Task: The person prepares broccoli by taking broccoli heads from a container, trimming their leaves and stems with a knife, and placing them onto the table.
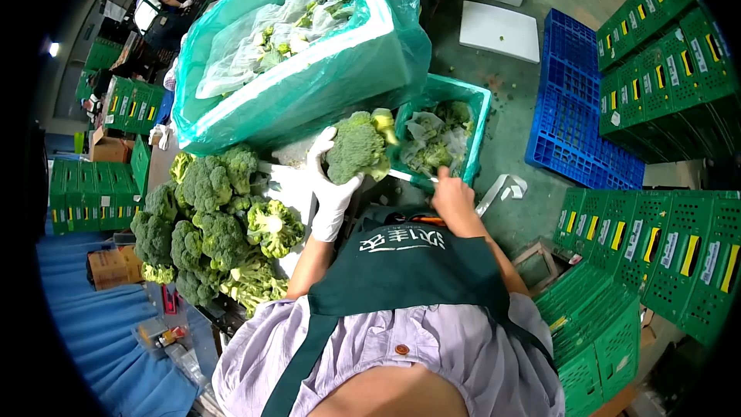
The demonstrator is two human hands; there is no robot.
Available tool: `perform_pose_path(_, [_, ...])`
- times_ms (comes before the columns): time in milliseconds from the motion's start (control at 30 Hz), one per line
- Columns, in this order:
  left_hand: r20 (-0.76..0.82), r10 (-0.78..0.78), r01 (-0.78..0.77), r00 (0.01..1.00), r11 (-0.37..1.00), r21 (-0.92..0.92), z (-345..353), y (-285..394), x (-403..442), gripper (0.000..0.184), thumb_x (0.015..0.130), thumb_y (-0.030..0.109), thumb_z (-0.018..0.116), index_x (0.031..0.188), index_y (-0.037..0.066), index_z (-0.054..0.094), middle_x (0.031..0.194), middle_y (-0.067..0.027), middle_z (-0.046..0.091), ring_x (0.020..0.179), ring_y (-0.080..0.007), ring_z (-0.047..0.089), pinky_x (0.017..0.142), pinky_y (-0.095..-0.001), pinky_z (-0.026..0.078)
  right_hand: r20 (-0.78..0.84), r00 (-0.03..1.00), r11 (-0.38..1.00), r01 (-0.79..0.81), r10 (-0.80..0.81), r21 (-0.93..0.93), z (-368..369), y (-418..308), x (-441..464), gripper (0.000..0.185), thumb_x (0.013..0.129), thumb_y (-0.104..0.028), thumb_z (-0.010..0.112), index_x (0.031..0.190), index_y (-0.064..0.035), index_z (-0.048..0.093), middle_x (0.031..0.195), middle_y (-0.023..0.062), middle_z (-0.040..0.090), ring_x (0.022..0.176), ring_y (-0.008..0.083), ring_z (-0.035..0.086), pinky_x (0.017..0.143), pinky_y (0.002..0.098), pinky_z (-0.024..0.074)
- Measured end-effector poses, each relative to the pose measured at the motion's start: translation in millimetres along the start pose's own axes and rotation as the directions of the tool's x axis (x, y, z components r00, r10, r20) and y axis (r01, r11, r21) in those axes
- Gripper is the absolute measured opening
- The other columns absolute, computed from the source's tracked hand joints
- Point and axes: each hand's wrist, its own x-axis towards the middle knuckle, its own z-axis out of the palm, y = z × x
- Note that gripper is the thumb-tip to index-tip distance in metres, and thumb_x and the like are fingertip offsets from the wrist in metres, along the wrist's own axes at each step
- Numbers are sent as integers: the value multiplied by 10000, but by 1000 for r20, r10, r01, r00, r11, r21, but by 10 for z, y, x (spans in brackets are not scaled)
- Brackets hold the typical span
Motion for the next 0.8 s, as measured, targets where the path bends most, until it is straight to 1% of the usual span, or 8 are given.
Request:
perform_pose_path(133, [-182,-176,159,967,982,-103,-174,295,137,664,614,119,742,1186,58,411,1339,-157,437,1250,-305,402,1065,-422,313,91,988,992,-125,125,-6,451,891,33,175,755,-123,648,874,-11,588,742,237,629,736,410,623,647,474,502])
perform_pose_path(200, [-286,-430,342,856,887,-311,-246,291,113,501,577,83,737,1044,128,562,1327,-168,453,1235,-385,392,1026,-552,260,186,938,906,-333,291,260,265,805,-105,241,770,-177,663,865,31,583,858,260,633,829,448,594,705,507,466])
perform_pose_path(333, [-413,-115,358,903,731,581,-273,-72,-111,325,557,85,756,873,118,685,1091,-162,621,1140,-408,454,919,-553,337,-46,984,946,-155,175,286,-77,377,-90,230,794,-174,665,902,5,568,799,241,632,803,447,589,683,505,463])
perform_pose_path(367, [-362,-323,426,874,868,255,-245,-130,-162,339,587,116,720,920,112,656,1120,-164,600,1151,-402,451,931,-548,338,-45,985,945,-149,169,291,-153,261,-99,230,794,-174,665,902,5,568,799,241,632,803,447,589,683,505,463])
perform_pose_path(400, [-193,-623,456,758,718,-526,-206,-89,-131,357,618,148,684,968,106,628,1149,-166,579,1162,-396,448,943,-543,338,-90,984,945,-122,156,302,-243,145,-112,224,797,-177,669,898,-6,566,784,231,634,778,446,591,664,505,463])
perform_pose_path(433, [17,-754,398,657,327,-857,-201,-26,-93,380,648,180,648,1016,100,600,1179,-168,559,1172,-390,445,955,-538,339,-134,980,946,-96,144,310,-317,51,-133,218,801,-181,673,895,-18,563,768,221,635,753,444,594,645,505,464])
perform_pose_path(567, [307,-647,260,698,-170,-950,-55,153,51,495,769,307,503,1206,76,487,1296,-176,476,1216,-367,434,1003,-517,342,-251,966,939,24,67,343,-508,-202,-207,177,809,-165,672,893,-51,564,717,196,631,699,412,606,587,471,470])
perform_pose_path(800, [398,-661,284,636,-278,-918,64,148,165,666,779,392,502,1360,85,395,1374,-154,427,1254,-353,413,1031,-522,346,-277,960,938,121,-28,324,-605,-354,-234,170,805,-138,674,905,-77,551,681,171,629,663,389,612,548,447,468])
